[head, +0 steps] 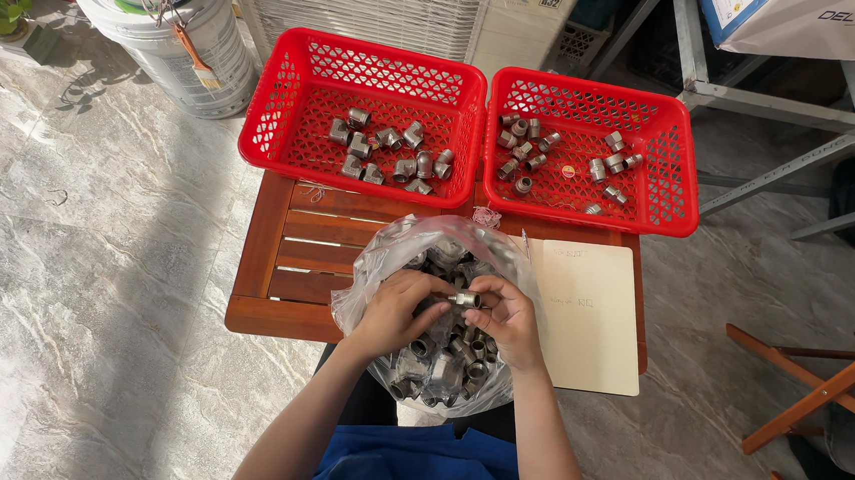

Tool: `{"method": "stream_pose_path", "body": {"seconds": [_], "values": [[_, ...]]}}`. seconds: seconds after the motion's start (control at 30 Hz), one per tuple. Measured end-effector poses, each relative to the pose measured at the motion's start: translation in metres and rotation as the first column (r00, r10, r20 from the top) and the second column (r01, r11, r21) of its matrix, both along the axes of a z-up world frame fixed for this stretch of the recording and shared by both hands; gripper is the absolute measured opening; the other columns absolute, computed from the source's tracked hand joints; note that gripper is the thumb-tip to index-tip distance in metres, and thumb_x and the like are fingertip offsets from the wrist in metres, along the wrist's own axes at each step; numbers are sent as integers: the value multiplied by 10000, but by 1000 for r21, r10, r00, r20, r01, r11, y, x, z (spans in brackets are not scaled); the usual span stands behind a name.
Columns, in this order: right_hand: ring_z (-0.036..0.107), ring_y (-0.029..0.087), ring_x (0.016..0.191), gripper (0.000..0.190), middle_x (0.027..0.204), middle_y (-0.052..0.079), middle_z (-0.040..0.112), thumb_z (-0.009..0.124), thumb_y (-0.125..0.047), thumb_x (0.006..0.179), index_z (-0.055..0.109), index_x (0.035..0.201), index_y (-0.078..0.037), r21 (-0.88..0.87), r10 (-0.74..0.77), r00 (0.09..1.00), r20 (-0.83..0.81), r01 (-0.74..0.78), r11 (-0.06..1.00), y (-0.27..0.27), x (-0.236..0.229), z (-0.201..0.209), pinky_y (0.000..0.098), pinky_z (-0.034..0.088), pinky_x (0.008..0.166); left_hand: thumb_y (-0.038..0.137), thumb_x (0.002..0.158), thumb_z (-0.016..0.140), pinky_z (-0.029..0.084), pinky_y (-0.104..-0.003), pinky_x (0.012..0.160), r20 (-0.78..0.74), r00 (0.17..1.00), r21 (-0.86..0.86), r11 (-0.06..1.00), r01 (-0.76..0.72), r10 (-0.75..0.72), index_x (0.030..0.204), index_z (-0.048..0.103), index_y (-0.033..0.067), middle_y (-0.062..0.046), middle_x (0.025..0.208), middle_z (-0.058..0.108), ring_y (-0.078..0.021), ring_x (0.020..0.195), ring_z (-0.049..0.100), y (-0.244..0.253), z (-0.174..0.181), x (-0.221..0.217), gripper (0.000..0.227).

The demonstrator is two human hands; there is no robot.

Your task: The person sits at a wooden table and sorts small metal pipe fittings from a plastic bag into two red baskets. They repeatedly pick up fittings, inspect them, and place them into the baskets while occasionally writing on a notepad with a pen.

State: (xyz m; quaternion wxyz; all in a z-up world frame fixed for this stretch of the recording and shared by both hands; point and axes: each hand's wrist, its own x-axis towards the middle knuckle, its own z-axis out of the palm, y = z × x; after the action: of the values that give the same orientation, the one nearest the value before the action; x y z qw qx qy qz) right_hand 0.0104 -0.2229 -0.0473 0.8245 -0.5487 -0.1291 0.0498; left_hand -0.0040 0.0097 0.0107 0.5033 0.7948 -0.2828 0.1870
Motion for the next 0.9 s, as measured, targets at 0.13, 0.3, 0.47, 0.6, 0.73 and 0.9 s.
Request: {"method": "stream_pose_path", "body": {"seconds": [0.13,0.3,0.47,0.6,0.73,0.9], "values": [[756,252,862,326,1117,207,639,787,96,859,601,1127,119,36,-32,999,-24,33,999,2,-5,13,346,683,707,223,952,772,560,-471,868,14,1000,24,1000,11,-11,1208,712,122,-69,938,728,-317,892,728,0,8,-2,281],[763,267,853,329,1100,229,621,766,114,863,574,1130,133,75,29,998,-52,-25,997,3,-5,15,383,681,720,216,954,776,565,-462,825,9,1000,4,1000,-1,1,1213,720,133,-58,924,714,-310,871,724,0,9,-2,279],[760,242,858,328,1091,211,634,779,85,866,586,1129,122,51,35,996,-82,-31,998,1,-1,7,375,672,723,214,964,765,560,-459,852,20,1000,18,1000,3,-3,1209,733,123,-65,960,741,-310,897,730,0,-3,1,263],[748,255,775,268,978,208,652,778,20,908,599,1091,99,13,78,992,-97,-77,997,-2,3,-2,364,645,634,228,988,743,564,-464,859,19,999,49,998,-28,27,1198,729,106,-83,947,733,-328,905,732,0,1,-1,244],[729,246,703,240,878,185,650,784,-38,930,609,1036,86,-9,91,991,-102,-92,996,-4,5,-13,345,634,568,252,1003,721,565,-461,866,19,999,65,997,-33,32,1194,729,115,-74,938,733,-314,915,737,1,-11,1,235],[684,228,632,234,735,161,614,758,-105,976,625,892,67,-67,98,993,-71,-103,992,-4,5,-12,302,578,513,289,1037,670,562,-451,838,31,999,87,996,-34,31,1106,723,128,-71,910,711,-312,879,720,0,-20,3,183]]}}
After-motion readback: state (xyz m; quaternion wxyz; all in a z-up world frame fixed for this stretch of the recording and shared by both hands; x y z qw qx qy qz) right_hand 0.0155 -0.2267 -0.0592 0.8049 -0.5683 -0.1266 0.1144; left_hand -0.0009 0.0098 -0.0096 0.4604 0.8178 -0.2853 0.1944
